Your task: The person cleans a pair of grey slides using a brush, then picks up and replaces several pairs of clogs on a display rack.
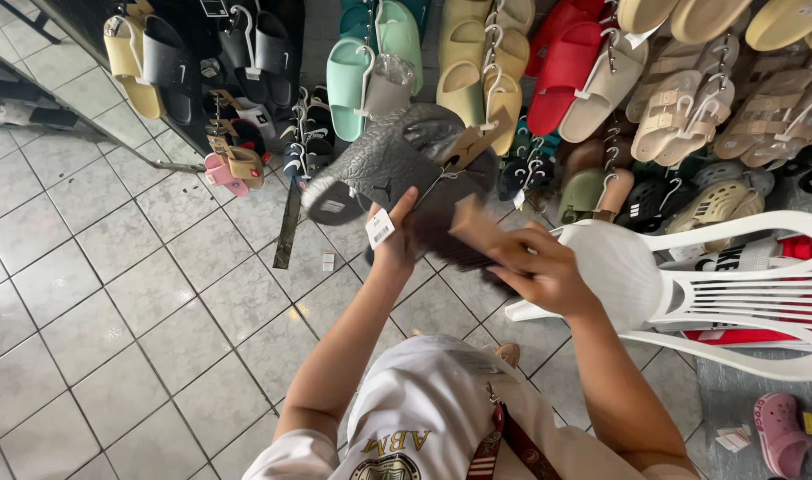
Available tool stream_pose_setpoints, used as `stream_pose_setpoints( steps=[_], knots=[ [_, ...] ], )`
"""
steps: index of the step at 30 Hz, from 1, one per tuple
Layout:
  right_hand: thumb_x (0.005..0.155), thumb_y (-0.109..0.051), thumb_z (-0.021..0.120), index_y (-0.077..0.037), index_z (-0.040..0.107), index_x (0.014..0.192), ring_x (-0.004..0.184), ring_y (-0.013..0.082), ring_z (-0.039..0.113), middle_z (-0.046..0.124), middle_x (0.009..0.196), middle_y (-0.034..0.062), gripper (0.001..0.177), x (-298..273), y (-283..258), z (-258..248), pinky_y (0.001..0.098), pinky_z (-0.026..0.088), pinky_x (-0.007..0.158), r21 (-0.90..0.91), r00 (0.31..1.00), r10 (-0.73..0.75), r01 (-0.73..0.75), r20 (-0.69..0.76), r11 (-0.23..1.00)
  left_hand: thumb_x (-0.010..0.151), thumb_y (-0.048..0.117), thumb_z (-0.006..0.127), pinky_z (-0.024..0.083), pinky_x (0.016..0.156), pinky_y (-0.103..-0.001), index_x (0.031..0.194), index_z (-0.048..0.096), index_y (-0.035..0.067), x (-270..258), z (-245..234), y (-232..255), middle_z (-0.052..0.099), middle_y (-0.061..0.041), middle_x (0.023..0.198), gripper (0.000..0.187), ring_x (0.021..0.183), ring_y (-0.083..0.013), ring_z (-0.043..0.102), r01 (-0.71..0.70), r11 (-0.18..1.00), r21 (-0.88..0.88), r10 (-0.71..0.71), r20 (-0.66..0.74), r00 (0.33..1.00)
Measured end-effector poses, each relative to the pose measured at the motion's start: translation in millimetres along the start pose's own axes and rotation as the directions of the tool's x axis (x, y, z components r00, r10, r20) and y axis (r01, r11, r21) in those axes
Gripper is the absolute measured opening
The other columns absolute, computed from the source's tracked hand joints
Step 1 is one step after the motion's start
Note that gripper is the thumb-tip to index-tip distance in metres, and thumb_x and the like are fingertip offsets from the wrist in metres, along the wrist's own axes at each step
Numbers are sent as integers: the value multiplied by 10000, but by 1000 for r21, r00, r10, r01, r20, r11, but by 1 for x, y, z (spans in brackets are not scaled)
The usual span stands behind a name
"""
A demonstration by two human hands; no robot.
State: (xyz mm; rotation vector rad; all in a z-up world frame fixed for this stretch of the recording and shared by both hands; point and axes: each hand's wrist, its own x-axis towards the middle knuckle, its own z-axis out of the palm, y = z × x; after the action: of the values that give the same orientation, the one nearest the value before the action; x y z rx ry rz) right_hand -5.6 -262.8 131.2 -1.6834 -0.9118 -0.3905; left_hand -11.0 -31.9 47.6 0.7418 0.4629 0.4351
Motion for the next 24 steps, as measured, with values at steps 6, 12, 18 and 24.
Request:
stream_pose_setpoints(
  steps=[6, 12, 18, 24],
  knots=[
    [967, -31, 794, 17, 807, 1193, 771, 330, 537, 586, 899, 152, 231, 19, 16, -23, 445, 485, 731, -732, 916, -391, 204, -92, 650, 794, 106, 899, 641, 871, -496, 1091, 733, 152, 9, 5, -8, 678, -101, 940, 344, 778, -306, 722, 132, 912, -389, -195, -127, 972],
    [756, 116, 797, -20, 819, 871, 805, 313, 648, 696, 894, 181, 180, -2, 34, -18, 384, 541, 812, -570, 962, -229, 274, 150, 775, 849, 55, 840, 658, 856, -495, 982, 722, 97, -6, 12, 22, 725, -138, 885, 182, 839, -359, 763, 115, 856, -504, -151, -31, 988],
    [714, 50, 892, -68, 782, 1133, 793, 287, 651, 694, 953, 166, 449, -10, 40, -23, 406, 522, 764, -25, 1000, -4, 4, 24, 1000, 851, 70, 832, 679, 782, -431, 868, 719, 101, -20, 26, 42, 729, -89, 804, 119, 734, -322, 766, 145, 839, -525, -176, -10, 984],
    [884, 14, 868, 18, 755, 1312, 907, 365, 616, 651, 960, 217, 443, 19, 23, -32, 458, 512, 873, -611, 950, -250, 85, -189, 787, 860, 58, 818, 673, 828, -476, 903, 745, 128, -21, 25, 40, 760, -118, 849, 110, 821, -346, 770, 139, 823, -551, -151, 24, 988]
  ],
)
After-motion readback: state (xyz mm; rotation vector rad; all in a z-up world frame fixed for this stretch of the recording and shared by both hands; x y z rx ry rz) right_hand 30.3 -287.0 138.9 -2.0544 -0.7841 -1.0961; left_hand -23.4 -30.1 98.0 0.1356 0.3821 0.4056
